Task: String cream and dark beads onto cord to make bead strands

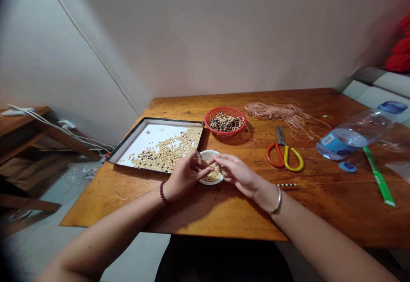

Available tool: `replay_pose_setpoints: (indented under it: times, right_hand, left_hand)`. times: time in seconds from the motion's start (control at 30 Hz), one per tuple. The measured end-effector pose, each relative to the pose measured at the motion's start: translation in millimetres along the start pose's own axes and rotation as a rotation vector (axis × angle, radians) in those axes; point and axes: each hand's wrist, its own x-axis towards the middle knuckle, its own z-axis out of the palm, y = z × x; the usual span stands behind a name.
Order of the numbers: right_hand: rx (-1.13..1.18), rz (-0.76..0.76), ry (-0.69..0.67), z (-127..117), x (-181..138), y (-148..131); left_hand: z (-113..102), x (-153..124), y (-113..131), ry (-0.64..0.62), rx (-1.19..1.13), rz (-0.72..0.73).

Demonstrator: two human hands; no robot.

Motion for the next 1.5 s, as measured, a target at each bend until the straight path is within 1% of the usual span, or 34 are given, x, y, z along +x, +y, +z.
replay_pose_setpoints:
  times: [0.27, 0.47, 0.67, 0.77, 0.9, 1.0, 1.07, 1.13, 1.23, 1.4, 1.5]
  right_hand:
    - [0.009, -0.016, -0.005, -1.4, -2.1, -0.4]
    - [0.025, -0.069, 0.068, -1.4, -1.1, -2.9]
    - [-0.012, -0.136, 0.099, -5.3, -0.7, -7.4]
    - [-0.022, -0.178, 0.072, -6.9, -0.2, -7.5]
    - [-0.087, -0.231, 0.012, -4.8, 1.3, -7.5]
    - [-0.228, -0.314, 0.032, -3.5, 3.3, -6.8]
    - [-0.419, -0.4, 0.061, -4.8, 4.2, -5.0]
    - [-0.632, -0.452, 0.093, -7.6, 4.1, -2.9]
    - [-0.837, -0.454, 0.101, -12.1, 2.6, -1.7]
    - [-0.979, -0.429, 0.09, -13.2, -0.1, -5.0]
    - [-1.137, -0.474, 0.123, -10.1, -1.0, -6.0]
  left_hand:
    - [-2.8, 3.2, -5.4, -0.04, -0.013, -0.03]
    - [-6.8, 4.9, -1.7, -0.098, 0.015, -0.04]
    - [-9.3, 4.3, 2.4, -0.123, 0.061, -0.06]
    - [-10.5, 4.7, 3.9, -0.131, 0.103, -0.057]
    - [-11.8, 5.8, 5.2, -0.113, 0.166, 0.0]
    - [-13.1, 6.9, 4.3, -0.09, 0.218, 0.034]
    - [-14.3, 7.5, 3.5, -0.081, 0.241, 0.046]
    - [-15.7, 8.0, 3.7, -0.07, 0.251, 0.056]
    - [-17.3, 8.3, 5.8, -0.061, 0.236, 0.063]
    - [-16.6, 8.8, 5.8, -0.04, 0.201, 0.052]
    - [-15.4, 9.1, 4.6, -0.03, 0.175, 0.037]
